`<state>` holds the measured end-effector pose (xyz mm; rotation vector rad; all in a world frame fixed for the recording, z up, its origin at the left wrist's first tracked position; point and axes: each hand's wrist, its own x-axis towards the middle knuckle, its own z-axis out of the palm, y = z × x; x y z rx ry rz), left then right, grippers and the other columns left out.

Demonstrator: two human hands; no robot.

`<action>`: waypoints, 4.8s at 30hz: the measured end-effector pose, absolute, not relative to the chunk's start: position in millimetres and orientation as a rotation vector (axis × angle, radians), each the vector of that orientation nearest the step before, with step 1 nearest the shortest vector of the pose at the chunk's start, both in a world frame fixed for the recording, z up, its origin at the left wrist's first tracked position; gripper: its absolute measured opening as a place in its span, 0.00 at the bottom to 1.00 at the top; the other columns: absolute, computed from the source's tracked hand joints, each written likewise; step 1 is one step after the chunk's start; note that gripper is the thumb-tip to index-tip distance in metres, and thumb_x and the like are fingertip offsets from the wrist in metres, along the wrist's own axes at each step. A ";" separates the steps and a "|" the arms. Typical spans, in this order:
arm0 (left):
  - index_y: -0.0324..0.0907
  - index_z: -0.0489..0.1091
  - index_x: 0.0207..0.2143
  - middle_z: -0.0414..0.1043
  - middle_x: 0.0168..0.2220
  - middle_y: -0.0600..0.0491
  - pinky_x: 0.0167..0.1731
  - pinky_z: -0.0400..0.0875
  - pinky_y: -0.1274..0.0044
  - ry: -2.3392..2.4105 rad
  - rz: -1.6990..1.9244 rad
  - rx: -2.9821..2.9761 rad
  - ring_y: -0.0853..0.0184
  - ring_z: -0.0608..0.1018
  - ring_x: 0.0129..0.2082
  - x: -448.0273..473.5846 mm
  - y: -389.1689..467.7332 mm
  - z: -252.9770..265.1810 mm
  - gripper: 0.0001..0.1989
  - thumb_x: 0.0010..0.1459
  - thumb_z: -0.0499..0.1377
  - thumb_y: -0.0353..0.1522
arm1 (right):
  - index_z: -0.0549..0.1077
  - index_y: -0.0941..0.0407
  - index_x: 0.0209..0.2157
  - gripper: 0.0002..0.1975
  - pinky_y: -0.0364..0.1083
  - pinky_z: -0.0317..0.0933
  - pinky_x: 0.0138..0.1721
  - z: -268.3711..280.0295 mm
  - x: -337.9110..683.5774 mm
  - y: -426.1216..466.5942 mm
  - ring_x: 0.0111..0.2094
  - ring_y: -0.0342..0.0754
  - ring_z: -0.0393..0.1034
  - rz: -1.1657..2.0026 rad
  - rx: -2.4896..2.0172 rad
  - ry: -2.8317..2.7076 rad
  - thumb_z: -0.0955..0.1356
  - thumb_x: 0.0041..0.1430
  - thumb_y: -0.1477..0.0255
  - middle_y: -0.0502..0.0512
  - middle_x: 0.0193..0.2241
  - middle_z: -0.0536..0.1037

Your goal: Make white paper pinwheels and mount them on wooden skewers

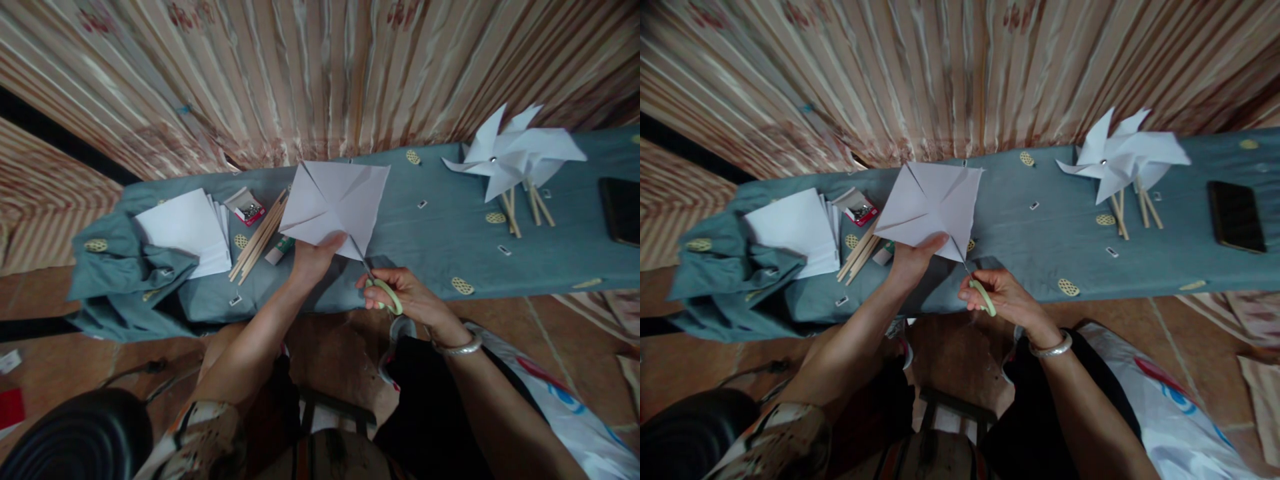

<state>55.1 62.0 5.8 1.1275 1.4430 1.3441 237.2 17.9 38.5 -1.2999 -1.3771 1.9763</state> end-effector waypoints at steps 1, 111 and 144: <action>0.45 0.72 0.44 0.80 0.39 0.49 0.49 0.74 0.65 1.432 1.334 1.126 0.56 0.80 0.44 56.0 61.0 6.7 0.21 0.46 0.69 0.34 | 0.72 0.58 0.29 0.27 0.40 0.59 0.21 39.5 237.0 18.2 0.20 0.38 0.65 1.967 -1.291 -1.384 0.76 0.41 0.48 0.46 0.19 0.71; 0.42 0.71 0.33 0.79 0.36 0.49 0.45 0.75 0.67 1.321 1.143 1.159 0.60 0.80 0.38 65.9 45.8 8.8 0.09 0.47 0.64 0.30 | 0.72 0.57 0.21 0.28 0.40 0.52 0.21 24.6 236.2 18.2 0.19 0.38 0.59 1.834 -1.375 -1.336 0.76 0.37 0.46 0.48 0.17 0.71; 0.43 0.71 0.44 0.79 0.39 0.50 0.49 0.72 0.66 1.250 1.319 0.937 0.58 0.80 0.43 54.1 50.6 9.6 0.24 0.41 0.67 0.32 | 0.74 0.58 0.30 0.27 0.41 0.59 0.24 51.4 288.6 2.3 0.22 0.41 0.66 1.941 -1.592 -1.638 0.74 0.41 0.47 0.47 0.20 0.72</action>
